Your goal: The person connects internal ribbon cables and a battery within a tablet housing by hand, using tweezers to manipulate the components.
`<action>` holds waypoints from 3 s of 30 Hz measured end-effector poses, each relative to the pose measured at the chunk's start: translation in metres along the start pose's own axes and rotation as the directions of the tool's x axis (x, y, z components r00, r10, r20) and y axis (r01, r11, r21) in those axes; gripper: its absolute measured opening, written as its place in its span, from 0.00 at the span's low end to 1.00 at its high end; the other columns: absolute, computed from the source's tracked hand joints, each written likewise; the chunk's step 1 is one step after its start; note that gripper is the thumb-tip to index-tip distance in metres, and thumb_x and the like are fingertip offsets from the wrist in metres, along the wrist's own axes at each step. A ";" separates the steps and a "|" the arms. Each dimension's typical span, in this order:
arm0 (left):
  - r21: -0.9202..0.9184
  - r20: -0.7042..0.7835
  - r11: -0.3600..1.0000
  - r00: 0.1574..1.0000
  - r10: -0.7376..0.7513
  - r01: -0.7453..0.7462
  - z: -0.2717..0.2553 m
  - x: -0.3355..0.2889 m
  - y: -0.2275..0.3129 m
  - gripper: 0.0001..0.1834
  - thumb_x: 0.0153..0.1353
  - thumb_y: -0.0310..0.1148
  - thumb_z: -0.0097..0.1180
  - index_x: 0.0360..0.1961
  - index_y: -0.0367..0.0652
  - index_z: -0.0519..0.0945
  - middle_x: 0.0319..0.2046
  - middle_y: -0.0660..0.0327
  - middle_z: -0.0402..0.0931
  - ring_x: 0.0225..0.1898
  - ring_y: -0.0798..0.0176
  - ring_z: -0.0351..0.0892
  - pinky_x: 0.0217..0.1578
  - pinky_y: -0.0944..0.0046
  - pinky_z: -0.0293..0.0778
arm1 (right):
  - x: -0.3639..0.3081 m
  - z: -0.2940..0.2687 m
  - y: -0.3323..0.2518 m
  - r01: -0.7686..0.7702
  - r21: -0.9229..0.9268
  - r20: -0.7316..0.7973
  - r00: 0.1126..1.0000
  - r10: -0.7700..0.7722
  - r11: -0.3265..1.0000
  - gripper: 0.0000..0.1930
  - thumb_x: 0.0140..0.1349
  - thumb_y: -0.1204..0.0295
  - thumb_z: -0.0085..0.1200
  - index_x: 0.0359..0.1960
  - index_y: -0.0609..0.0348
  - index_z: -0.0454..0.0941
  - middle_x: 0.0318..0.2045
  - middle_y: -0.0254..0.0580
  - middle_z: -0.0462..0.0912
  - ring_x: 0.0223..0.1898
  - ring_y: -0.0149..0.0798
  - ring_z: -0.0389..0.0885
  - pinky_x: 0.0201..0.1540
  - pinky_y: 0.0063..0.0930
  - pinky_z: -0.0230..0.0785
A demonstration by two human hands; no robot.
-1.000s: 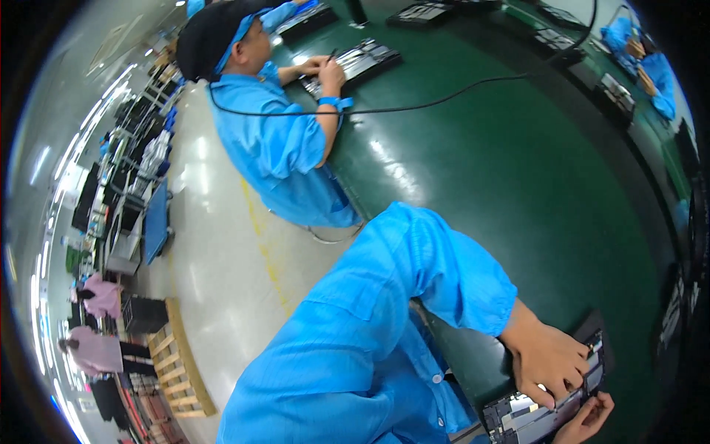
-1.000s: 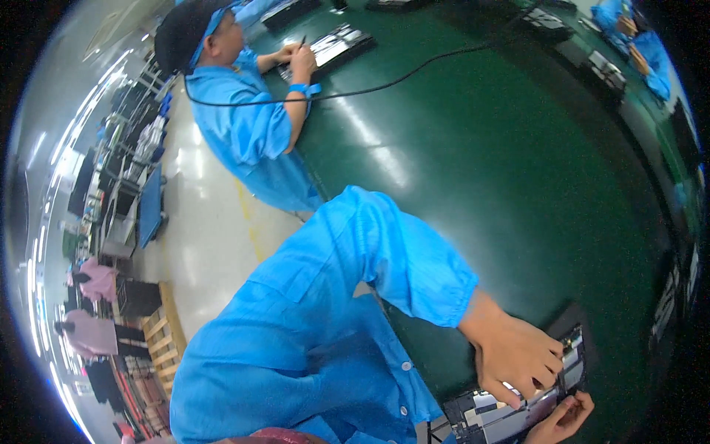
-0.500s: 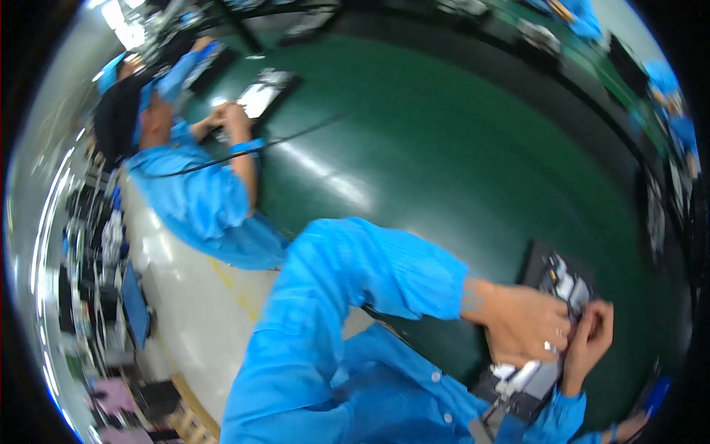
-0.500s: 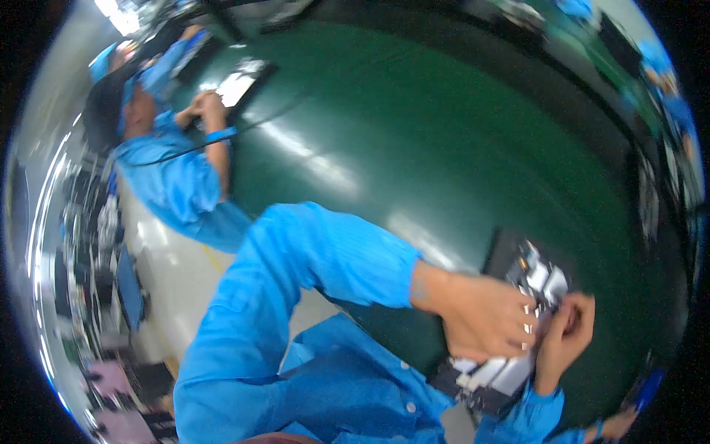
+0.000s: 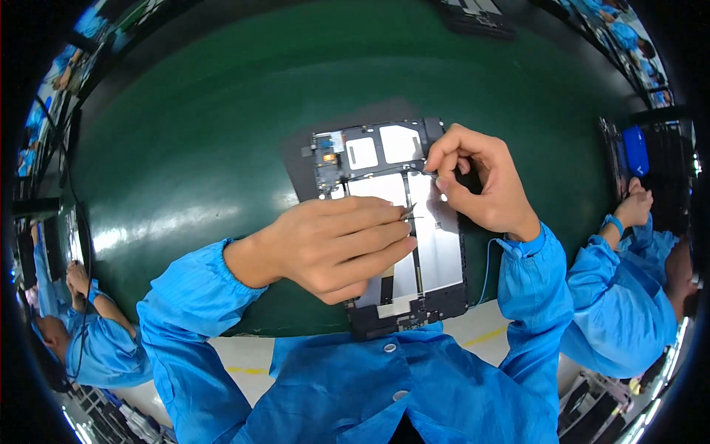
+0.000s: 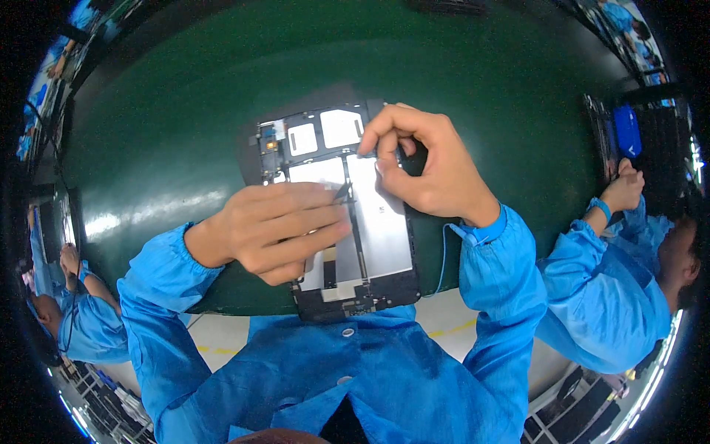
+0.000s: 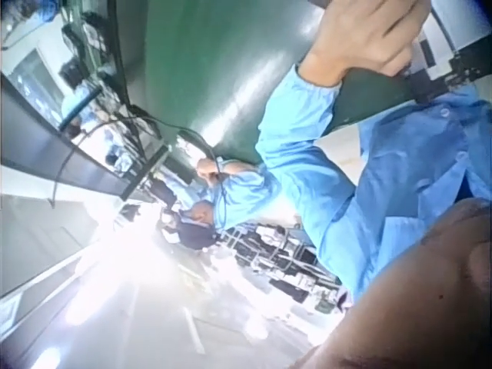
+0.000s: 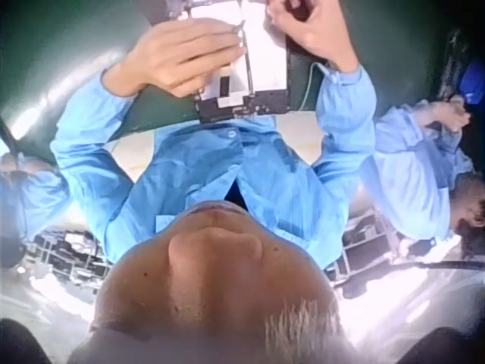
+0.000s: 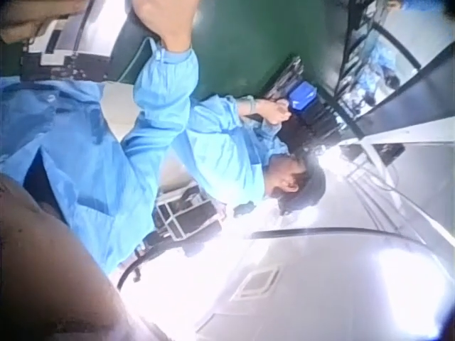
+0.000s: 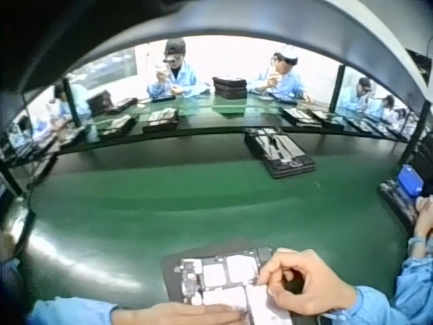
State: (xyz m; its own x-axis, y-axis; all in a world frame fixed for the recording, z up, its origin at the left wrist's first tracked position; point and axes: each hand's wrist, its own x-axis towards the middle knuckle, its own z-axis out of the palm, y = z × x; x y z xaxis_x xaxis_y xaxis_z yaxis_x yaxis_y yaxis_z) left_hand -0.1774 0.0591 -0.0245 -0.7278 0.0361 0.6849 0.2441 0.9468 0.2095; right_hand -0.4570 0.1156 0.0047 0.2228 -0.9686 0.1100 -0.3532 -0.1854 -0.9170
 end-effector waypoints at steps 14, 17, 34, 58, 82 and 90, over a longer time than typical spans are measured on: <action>0.001 0.002 0.997 0.997 0.083 -0.083 -0.015 0.001 0.004 0.12 0.61 0.28 0.61 0.41 0.33 0.90 0.47 0.47 0.88 0.49 0.48 0.91 0.57 0.51 0.88 | 0.004 -0.012 0.011 -0.071 0.460 -0.066 0.991 0.114 0.885 0.13 0.64 0.79 0.62 0.48 0.58 0.76 0.32 0.27 0.83 0.33 0.18 0.75 0.40 0.18 0.60; 0.055 0.029 0.991 0.992 0.120 -0.122 -0.015 -0.003 0.003 0.15 0.59 0.30 0.63 0.44 0.41 0.93 0.46 0.56 0.90 0.47 0.54 0.87 0.55 0.52 0.88 | 0.004 -0.013 0.012 -0.087 0.360 -0.020 0.995 0.101 0.929 0.13 0.60 0.81 0.61 0.46 0.58 0.76 0.30 0.26 0.82 0.31 0.18 0.72 0.39 0.20 0.59; 0.034 0.004 0.926 0.926 -0.377 0.377 -0.009 0.009 -0.005 0.23 0.49 0.17 0.55 0.42 0.45 0.94 0.59 0.45 0.78 0.59 0.44 0.78 0.61 0.47 0.74 | 0.002 -0.016 0.014 -0.048 0.061 -0.002 0.999 0.048 0.997 0.07 0.56 0.79 0.63 0.34 0.57 0.79 0.30 0.26 0.77 0.31 0.22 0.69 0.37 0.22 0.62; 0.167 0.026 0.883 0.894 -0.448 0.438 -0.020 0.017 -0.014 0.20 0.48 0.23 0.57 0.42 0.47 0.92 0.65 0.51 0.81 0.67 0.43 0.75 0.70 0.38 0.67 | 0.009 -0.013 0.016 0.029 0.461 -0.140 0.989 0.040 0.887 0.05 0.69 0.75 0.65 0.39 0.56 0.79 0.36 0.26 0.81 0.38 0.20 0.79 0.46 0.20 0.72; 0.115 0.164 0.943 0.931 -0.328 0.312 -0.023 0.035 -0.023 0.06 0.44 0.18 0.58 0.24 0.38 0.74 0.52 0.48 0.86 0.53 0.44 0.83 0.64 0.40 0.77 | 0.006 -0.022 0.012 -0.102 0.225 0.064 0.994 0.090 0.969 0.24 0.55 0.82 0.61 0.55 0.61 0.75 0.23 0.29 0.77 0.26 0.21 0.67 0.35 0.23 0.57; 0.142 0.053 0.909 0.914 -0.403 0.393 -0.024 0.046 -0.020 0.06 0.43 0.21 0.61 0.24 0.40 0.77 0.43 0.57 0.87 0.48 0.47 0.84 0.44 0.52 0.77 | 0.007 -0.023 0.013 -0.139 0.246 0.064 0.990 0.127 0.959 0.21 0.57 0.83 0.61 0.53 0.62 0.76 0.22 0.29 0.76 0.25 0.20 0.65 0.32 0.23 0.55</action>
State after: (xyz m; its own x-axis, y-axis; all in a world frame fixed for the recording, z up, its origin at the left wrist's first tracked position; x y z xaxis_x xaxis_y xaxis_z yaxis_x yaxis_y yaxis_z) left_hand -0.2011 0.0339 0.0194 -0.7976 -0.3315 0.5039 -0.1549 0.9200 0.3601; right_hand -0.4808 0.1029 0.0020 0.2338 -0.9718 -0.0317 -0.1461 -0.0029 -0.9893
